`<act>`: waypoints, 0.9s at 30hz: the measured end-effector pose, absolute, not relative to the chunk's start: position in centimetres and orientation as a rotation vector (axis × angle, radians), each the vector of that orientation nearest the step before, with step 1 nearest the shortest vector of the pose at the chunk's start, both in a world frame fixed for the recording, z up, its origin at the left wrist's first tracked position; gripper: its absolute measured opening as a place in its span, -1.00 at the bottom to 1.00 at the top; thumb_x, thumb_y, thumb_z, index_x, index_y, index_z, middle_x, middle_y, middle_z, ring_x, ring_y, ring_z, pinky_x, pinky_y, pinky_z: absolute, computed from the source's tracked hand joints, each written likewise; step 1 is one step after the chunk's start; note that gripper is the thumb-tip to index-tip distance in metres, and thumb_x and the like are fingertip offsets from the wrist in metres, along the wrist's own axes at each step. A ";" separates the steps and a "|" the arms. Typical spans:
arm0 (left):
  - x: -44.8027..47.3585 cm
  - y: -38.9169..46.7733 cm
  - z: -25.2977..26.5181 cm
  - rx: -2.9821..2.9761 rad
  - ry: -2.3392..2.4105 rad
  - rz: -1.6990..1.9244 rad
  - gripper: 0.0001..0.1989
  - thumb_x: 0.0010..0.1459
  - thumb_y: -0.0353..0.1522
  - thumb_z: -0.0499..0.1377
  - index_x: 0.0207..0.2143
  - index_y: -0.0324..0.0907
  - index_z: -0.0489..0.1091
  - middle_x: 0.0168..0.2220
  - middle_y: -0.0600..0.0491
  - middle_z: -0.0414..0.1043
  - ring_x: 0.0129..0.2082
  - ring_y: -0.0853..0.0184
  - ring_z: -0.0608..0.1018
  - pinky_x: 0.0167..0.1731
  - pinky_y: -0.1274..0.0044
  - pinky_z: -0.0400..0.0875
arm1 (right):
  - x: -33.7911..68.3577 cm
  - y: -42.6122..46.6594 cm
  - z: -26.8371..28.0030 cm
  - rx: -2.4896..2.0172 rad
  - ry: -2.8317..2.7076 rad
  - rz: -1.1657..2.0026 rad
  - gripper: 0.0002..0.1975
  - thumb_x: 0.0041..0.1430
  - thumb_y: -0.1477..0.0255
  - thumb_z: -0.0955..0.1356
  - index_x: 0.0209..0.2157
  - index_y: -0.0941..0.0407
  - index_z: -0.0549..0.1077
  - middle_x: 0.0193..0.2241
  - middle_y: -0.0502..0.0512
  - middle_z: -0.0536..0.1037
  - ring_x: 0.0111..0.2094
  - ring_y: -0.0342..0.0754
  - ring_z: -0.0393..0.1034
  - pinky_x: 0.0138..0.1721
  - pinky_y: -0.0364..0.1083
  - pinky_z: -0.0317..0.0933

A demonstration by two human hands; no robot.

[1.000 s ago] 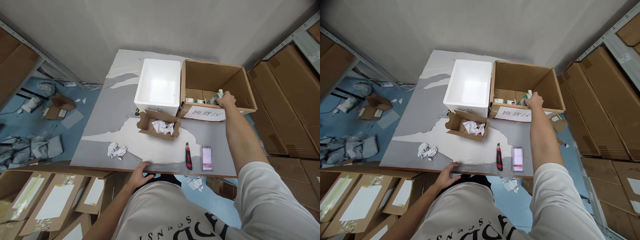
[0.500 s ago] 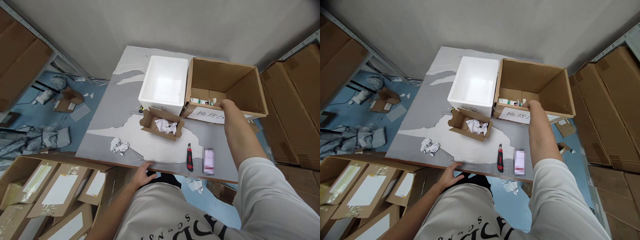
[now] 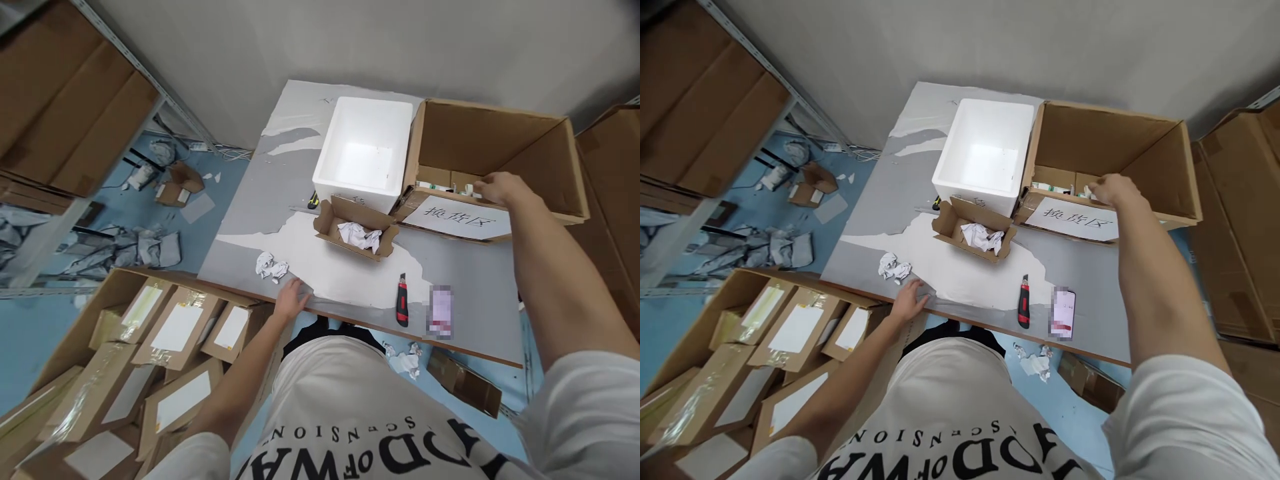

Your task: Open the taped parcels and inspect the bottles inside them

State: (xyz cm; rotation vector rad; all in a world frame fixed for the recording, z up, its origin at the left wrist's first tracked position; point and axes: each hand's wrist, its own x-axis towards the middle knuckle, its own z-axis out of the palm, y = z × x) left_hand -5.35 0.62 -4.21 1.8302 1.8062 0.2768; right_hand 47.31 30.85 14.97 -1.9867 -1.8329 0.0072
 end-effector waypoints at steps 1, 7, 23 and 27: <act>-6.6 1.2 -4.3 1.802 1.909 0.246 -0.53 0.10 -0.22 0.16 0.03 -0.24 0.28 0.13 -0.24 0.24 0.17 0.01 0.31 0.14 0.24 0.23 | 46.1 29.3 15.5 -1.999 -1.859 0.006 -0.19 0.04 -0.07 0.03 -0.51 0.44 0.44 -0.04 0.59 0.42 0.02 0.02 0.37 -0.09 0.01 0.15; -13.9 5.9 -5.2 1.465 2.288 0.026 0.09 -0.19 -0.12 0.39 0.29 -0.22 -0.09 0.35 -0.37 -0.35 0.33 -0.21 -0.14 0.14 0.05 0.12 | 31.2 14.2 12.9 -1.340 -1.831 -0.138 -0.70 0.23 0.39 0.26 -0.04 0.23 0.37 -0.02 0.37 0.43 0.08 0.10 0.30 0.08 0.15 0.15; -11.2 10.5 -3.8 1.719 1.923 0.800 -0.62 0.11 -0.40 0.15 0.01 -0.20 0.29 0.22 -0.19 0.12 0.26 0.15 0.19 0.16 0.36 0.20 | 15.1 4.3 1.6 -1.439 -1.976 0.855 -0.65 0.22 0.45 0.19 0.02 0.04 0.36 -0.04 0.18 0.45 0.01 0.03 0.34 0.07 0.07 0.25; -6.8 15.5 1.6 1.735 1.639 1.072 -0.54 0.12 -0.34 0.17 0.09 -0.16 0.26 0.26 -0.12 0.10 0.24 0.14 0.22 0.12 0.40 0.24 | 19.7 6.4 4.4 -1.598 -1.705 0.360 -0.66 0.18 0.41 0.25 0.00 0.07 0.35 -0.01 0.25 0.40 0.09 0.13 0.25 0.14 0.19 0.14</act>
